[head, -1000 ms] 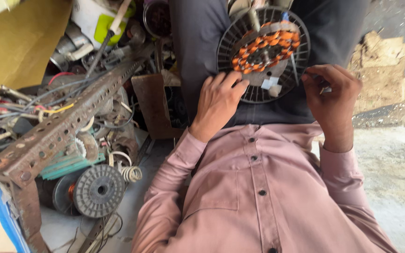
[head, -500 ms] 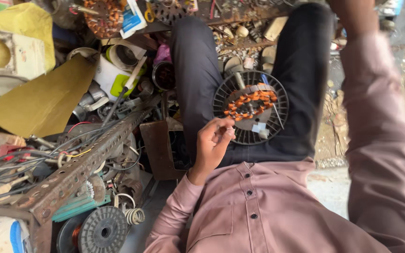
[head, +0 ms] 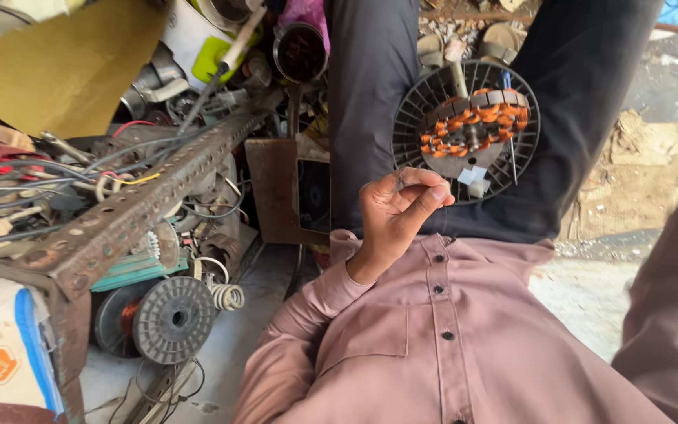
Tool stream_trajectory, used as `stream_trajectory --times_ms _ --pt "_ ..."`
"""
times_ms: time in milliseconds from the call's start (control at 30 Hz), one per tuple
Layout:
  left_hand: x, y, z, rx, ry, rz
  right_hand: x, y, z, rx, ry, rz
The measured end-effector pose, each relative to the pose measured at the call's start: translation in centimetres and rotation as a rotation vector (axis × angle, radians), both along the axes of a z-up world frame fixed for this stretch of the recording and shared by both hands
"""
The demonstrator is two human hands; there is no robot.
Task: The person sits on the floor and works on an electric motor rotor. They use a pair of scissors to cut a small white plastic piece and then insert it into the rotor's copper windings.
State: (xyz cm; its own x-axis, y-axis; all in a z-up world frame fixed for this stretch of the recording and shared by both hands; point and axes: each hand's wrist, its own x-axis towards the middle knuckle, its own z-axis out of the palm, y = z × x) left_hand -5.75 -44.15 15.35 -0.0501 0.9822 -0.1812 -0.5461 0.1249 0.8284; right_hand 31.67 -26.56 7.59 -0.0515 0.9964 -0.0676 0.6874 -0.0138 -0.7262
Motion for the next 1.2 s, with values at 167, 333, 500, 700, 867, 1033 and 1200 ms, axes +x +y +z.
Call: stream_trajectory --times_ms 167,333,500,700,867,1033,1200 --pt "1.2 -0.6 0.7 0.021 -0.045 -0.053 -6.6 -13.4 6.5 -0.413 0.805 0.209" --pt "2.0 -1.1 1.6 0.011 -0.106 -0.063 -15.5 -19.6 10.4 -0.273 0.674 0.232" --pt "1.7 -1.1 2.1 0.034 -0.05 -0.073 -17.1 -18.3 13.1 -0.043 0.386 0.278" --pt "1.1 -1.5 2.2 0.01 -0.131 -0.086 -18.0 -18.3 14.1 0.015 0.347 0.315" --pt "0.8 -1.4 2.2 0.02 -0.087 -0.115 -18.0 -18.7 13.9 0.015 0.335 0.307" --pt "0.6 -0.9 2.7 0.011 -0.09 -0.141 -18.2 -18.7 14.2 0.042 0.269 0.301" --pt "0.4 -0.9 3.0 -0.005 -0.074 -0.176 -18.1 -18.8 14.3 0.035 0.318 0.302"
